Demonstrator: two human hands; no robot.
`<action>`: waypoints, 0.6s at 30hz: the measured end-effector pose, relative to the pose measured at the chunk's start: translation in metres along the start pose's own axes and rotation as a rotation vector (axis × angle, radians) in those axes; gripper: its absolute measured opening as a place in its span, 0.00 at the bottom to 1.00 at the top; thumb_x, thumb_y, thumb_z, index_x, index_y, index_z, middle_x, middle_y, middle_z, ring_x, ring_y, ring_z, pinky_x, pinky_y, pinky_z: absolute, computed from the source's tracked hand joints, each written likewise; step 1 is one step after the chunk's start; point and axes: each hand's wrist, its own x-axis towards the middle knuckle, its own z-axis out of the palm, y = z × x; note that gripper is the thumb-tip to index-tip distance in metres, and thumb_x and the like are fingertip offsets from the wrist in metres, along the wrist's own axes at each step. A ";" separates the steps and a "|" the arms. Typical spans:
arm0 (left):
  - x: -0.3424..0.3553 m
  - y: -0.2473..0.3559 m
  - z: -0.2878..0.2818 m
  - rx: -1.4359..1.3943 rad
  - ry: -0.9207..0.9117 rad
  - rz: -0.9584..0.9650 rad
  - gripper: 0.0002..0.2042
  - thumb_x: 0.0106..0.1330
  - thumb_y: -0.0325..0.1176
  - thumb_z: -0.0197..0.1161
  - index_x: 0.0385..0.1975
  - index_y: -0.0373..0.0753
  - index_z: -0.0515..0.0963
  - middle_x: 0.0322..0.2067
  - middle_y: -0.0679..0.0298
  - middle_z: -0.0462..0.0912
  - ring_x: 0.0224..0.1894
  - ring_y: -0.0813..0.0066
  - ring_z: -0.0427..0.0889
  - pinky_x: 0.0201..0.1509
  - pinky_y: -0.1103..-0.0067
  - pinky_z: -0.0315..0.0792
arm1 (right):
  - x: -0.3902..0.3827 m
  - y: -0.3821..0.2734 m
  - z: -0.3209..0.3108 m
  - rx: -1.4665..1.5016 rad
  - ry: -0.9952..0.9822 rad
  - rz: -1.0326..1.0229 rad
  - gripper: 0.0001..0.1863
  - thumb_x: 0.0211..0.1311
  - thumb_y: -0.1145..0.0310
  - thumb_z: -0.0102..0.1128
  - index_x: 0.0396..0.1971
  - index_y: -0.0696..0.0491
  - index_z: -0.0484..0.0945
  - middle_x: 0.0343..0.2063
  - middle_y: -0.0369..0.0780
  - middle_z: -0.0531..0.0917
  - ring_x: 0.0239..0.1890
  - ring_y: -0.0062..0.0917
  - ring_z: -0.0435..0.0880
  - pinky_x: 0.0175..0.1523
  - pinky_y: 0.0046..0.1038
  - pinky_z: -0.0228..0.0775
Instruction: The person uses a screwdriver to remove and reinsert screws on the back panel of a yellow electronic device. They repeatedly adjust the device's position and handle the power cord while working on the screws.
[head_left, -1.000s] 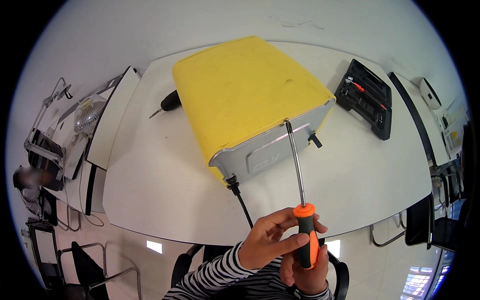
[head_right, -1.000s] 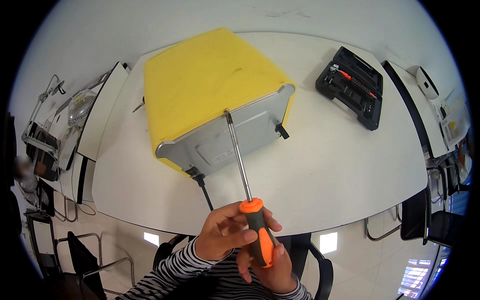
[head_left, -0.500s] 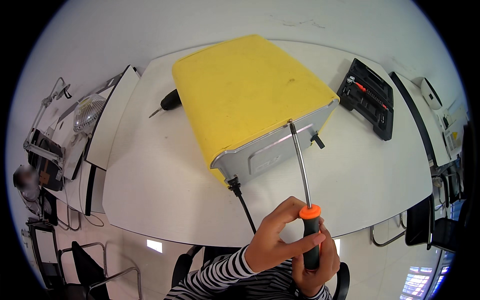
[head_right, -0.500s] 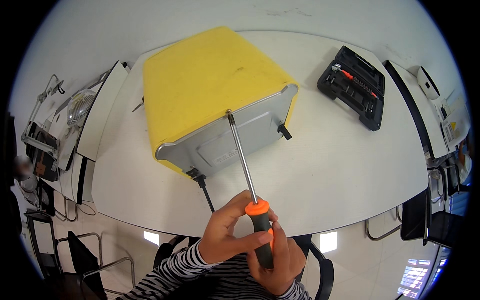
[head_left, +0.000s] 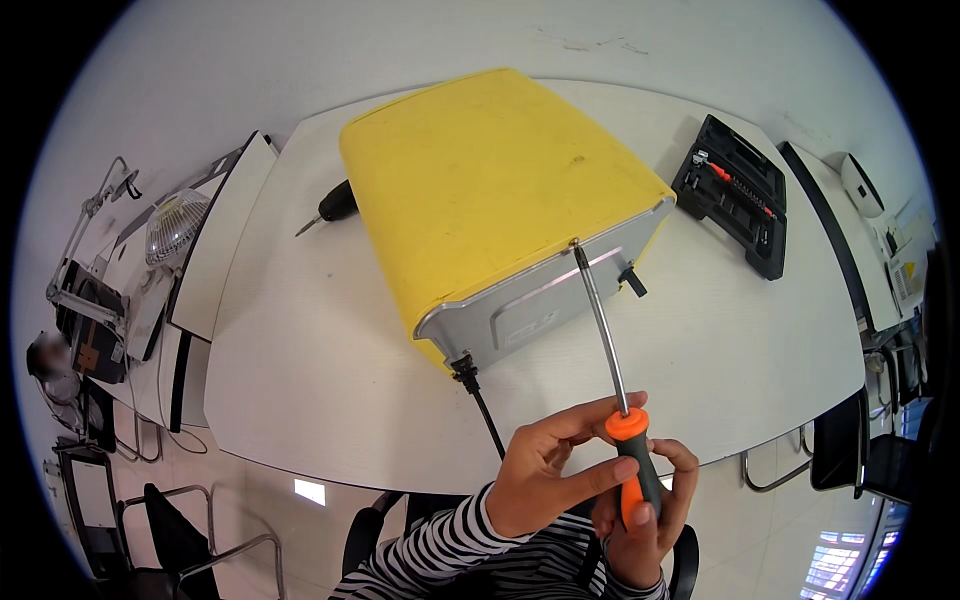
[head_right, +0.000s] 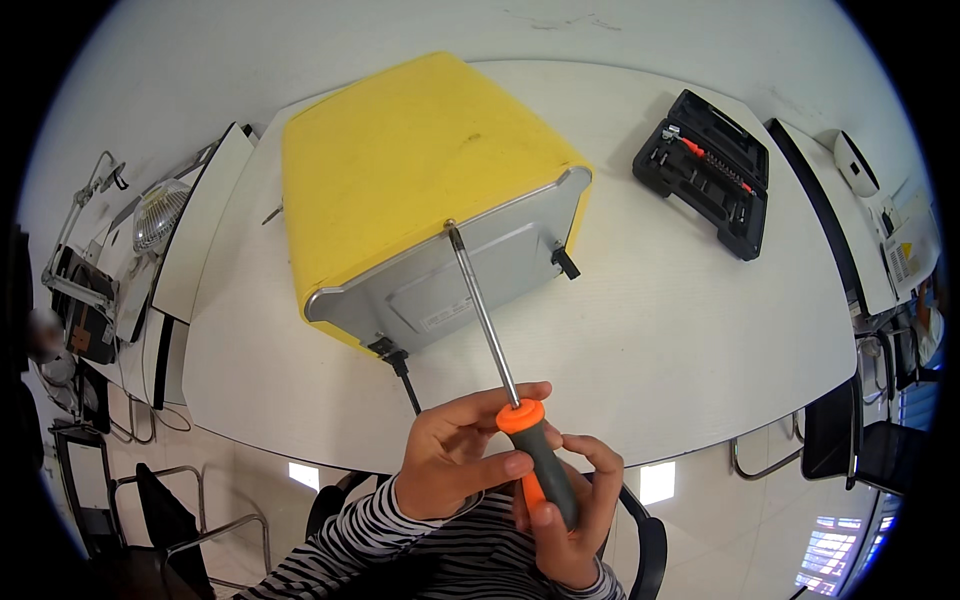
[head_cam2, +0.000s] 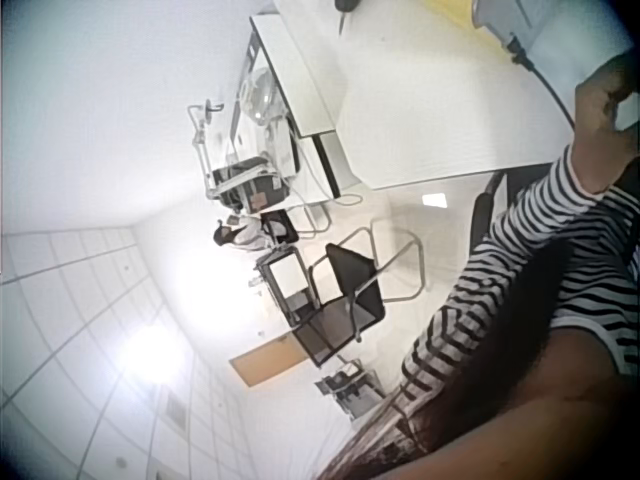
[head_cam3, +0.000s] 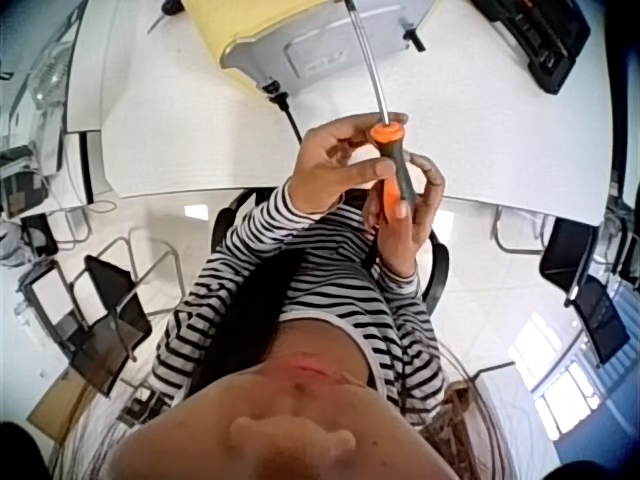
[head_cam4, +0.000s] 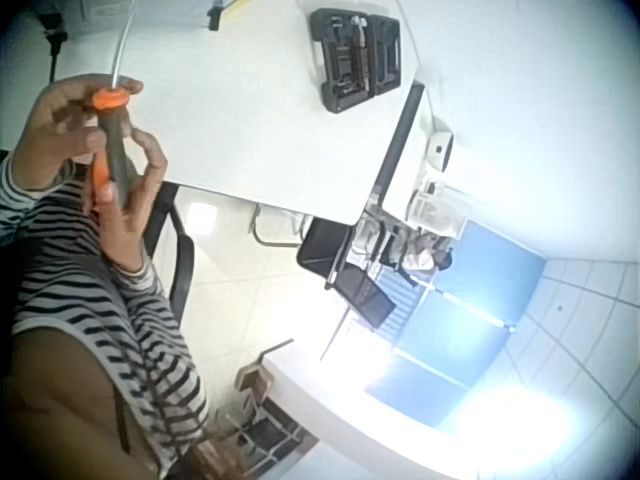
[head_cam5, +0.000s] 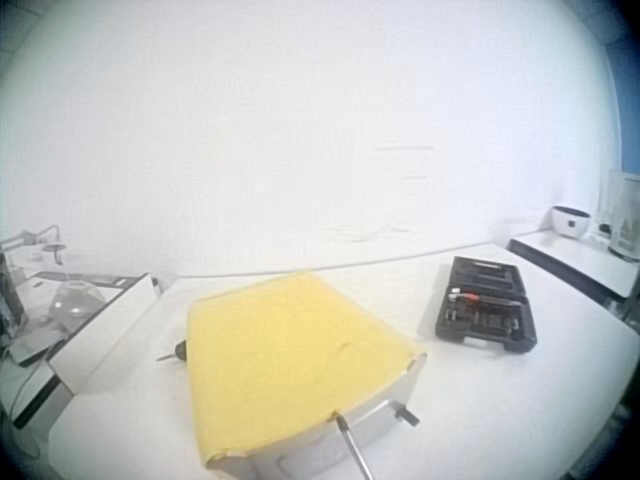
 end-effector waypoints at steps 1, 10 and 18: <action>0.000 0.001 0.001 -0.021 -0.003 -0.028 0.21 0.53 0.28 0.59 0.47 0.30 0.65 0.45 0.60 0.71 0.46 0.74 0.71 0.55 0.77 0.58 | 0.000 0.003 -0.002 -0.137 0.023 -0.092 0.28 0.52 0.63 0.53 0.46 0.61 0.51 0.15 0.41 0.71 0.13 0.21 0.68 0.17 0.18 0.58; 0.003 0.011 0.001 0.318 -0.018 0.094 0.19 0.52 0.25 0.59 0.45 0.29 0.65 0.40 0.57 0.73 0.44 0.73 0.72 0.52 0.75 0.62 | 0.007 0.000 -0.001 -1.092 0.073 -0.689 0.28 0.37 0.73 0.61 0.43 0.61 0.64 0.19 0.40 0.71 0.14 0.24 0.69 0.17 0.21 0.59; 0.002 0.012 0.003 0.227 0.024 0.113 0.20 0.51 0.23 0.61 0.45 0.28 0.66 0.42 0.58 0.72 0.41 0.74 0.74 0.51 0.76 0.64 | 0.007 -0.008 0.004 -1.399 0.118 -0.834 0.24 0.38 0.78 0.57 0.41 0.59 0.66 0.21 0.42 0.72 0.18 0.29 0.69 0.19 0.24 0.59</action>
